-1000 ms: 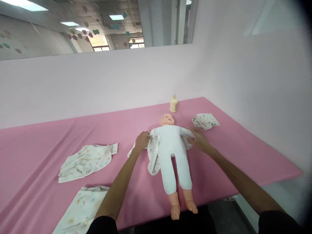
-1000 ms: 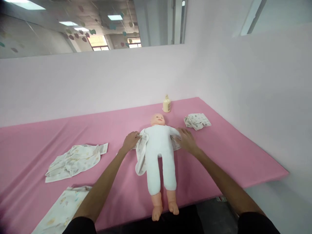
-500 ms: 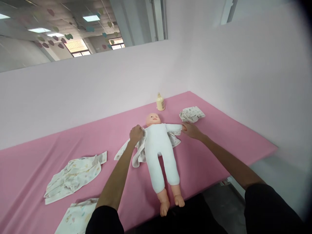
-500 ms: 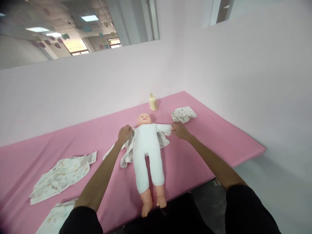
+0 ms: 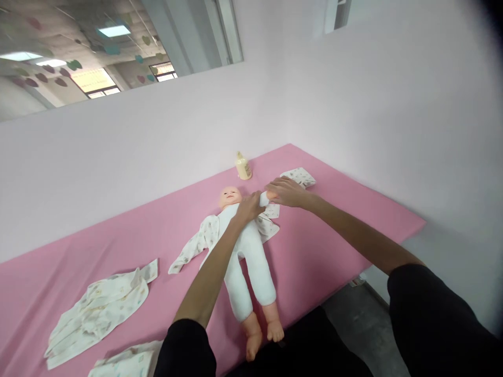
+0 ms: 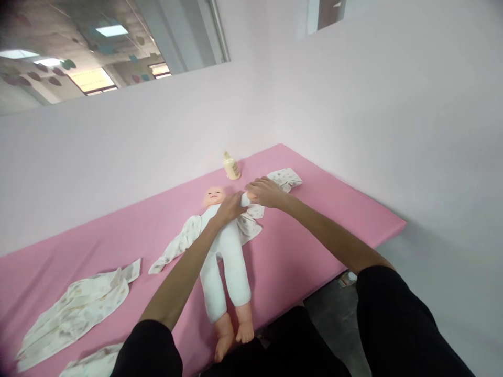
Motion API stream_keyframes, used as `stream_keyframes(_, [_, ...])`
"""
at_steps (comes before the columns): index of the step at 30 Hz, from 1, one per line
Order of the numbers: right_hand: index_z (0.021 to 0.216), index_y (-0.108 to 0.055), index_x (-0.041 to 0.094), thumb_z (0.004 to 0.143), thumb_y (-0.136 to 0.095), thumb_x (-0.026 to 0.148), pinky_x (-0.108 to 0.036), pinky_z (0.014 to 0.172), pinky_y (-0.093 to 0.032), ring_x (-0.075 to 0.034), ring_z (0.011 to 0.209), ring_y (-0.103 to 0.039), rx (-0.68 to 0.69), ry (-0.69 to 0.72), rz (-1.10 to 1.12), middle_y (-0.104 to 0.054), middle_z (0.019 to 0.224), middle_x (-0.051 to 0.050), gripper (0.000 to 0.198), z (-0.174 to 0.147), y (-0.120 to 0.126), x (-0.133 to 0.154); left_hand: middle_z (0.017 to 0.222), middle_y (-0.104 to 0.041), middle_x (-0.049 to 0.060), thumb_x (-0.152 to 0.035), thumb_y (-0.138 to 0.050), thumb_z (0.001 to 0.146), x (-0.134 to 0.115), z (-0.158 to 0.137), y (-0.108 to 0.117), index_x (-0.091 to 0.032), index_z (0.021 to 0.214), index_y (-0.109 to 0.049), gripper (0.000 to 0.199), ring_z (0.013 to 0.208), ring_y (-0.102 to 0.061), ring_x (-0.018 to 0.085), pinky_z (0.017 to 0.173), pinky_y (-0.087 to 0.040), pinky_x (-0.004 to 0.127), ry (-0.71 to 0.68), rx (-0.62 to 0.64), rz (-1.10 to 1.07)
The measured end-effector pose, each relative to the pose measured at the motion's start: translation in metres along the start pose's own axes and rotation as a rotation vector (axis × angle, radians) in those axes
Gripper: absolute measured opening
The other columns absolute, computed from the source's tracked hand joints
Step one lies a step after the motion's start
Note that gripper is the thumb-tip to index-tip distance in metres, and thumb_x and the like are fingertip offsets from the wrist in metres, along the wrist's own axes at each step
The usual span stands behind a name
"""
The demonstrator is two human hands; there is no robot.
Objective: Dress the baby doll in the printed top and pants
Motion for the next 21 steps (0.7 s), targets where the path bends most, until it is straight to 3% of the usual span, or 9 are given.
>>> stream_keyframes(3, [0.134, -0.051, 0.018, 0.091, -0.059, 0.032, -0.044, 0.107, -0.036, -0.029, 0.129, -0.049, -0.253, -0.077, 0.166, -0.058, 0.135, -0.014, 0.046, -0.020, -0.002, -0.001, 0.101, -0.067, 0.009, -0.026, -0.062, 0.080, 0.005, 0.002, 0.005, -0.018, 0.106, -0.053, 0.029, 0.090, -0.063, 0.026, 0.073, -0.045, 0.034, 0.065, -0.034, -0.057])
stream_keyframes(5, [0.133, -0.050, 0.019, 0.095, -0.051, 0.037, -0.041, 0.103, -0.041, -0.026, 0.125, -0.051, -0.430, -0.311, 0.319, -0.058, 0.134, -0.013, 0.042, -0.039, -0.017, -0.006, 0.097, -0.066, 0.006, -0.026, -0.062, 0.077, 0.009, -0.001, 0.011, -0.020, 0.102, -0.051, 0.027, 0.085, -0.062, 0.024, 0.066, -0.041, 0.031, 0.096, -0.074, -0.112])
stream_keyframes(7, [0.121, -0.055, 0.017, 0.097, -0.043, 0.036, -0.039, 0.093, -0.046, -0.025, 0.111, -0.058, -0.491, -0.601, 0.411, -0.063, 0.118, -0.012, 0.033, -0.054, -0.043, -0.007, 0.094, -0.065, 0.004, -0.025, -0.062, 0.076, 0.013, -0.004, 0.018, -0.021, 0.099, -0.049, 0.026, 0.082, -0.062, 0.023, 0.063, -0.039, 0.030, 0.123, -0.095, -0.153])
stream_keyframes(9, [0.109, -0.060, 0.016, 0.096, -0.044, 0.038, -0.037, 0.086, -0.048, -0.025, 0.100, -0.060, -0.350, -0.698, 0.427, -0.065, 0.105, -0.011, 0.030, -0.054, -0.073, 0.000, 0.092, -0.065, 0.004, -0.026, -0.061, 0.076, 0.014, -0.004, 0.023, -0.021, 0.097, -0.048, 0.025, 0.080, -0.061, 0.022, 0.062, -0.038, 0.029, 0.123, -0.086, -0.161])
stream_keyframes(13, [0.105, -0.063, 0.016, 0.094, -0.051, 0.048, -0.039, 0.090, -0.045, -0.028, 0.104, -0.059, 0.015, -0.473, 0.268, -0.065, 0.108, -0.013, 0.037, -0.022, -0.117, 0.032, 0.090, -0.066, 0.003, -0.028, -0.061, 0.078, 0.012, -0.003, 0.028, -0.022, 0.098, -0.050, 0.024, 0.082, -0.062, 0.023, 0.064, -0.038, 0.029, 0.064, -0.051, -0.132])
stream_keyframes(17, [0.105, -0.065, 0.013, 0.090, -0.057, 0.031, -0.044, 0.093, -0.042, -0.034, 0.106, -0.059, 0.102, -0.405, 0.206, -0.065, 0.113, -0.018, 0.025, 0.002, -0.136, 0.059, 0.092, -0.067, 0.004, -0.042, -0.061, 0.083, 0.011, -0.004, 0.032, -0.022, 0.096, -0.052, 0.026, 0.085, -0.062, 0.023, 0.067, -0.039, 0.030, 0.068, -0.052, -0.136])
stream_keyframes(21, [0.091, -0.065, 0.016, 0.087, -0.051, 0.017, -0.039, 0.088, -0.043, -0.029, 0.095, -0.063, 0.124, -0.415, 0.229, -0.070, 0.098, -0.014, 0.015, -0.001, -0.134, 0.050, 0.093, -0.068, 0.005, -0.045, -0.059, 0.084, 0.013, -0.003, 0.034, -0.021, 0.096, -0.052, 0.028, 0.084, -0.063, 0.024, 0.064, -0.038, 0.029, 0.085, -0.006, -0.111])
Point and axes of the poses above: each hand's wrist, its own z-axis towards the middle knuckle, its own y-axis out of the back of the hand, x = y × z, the point moved 2 cm from there along z, towards the middle knuckle
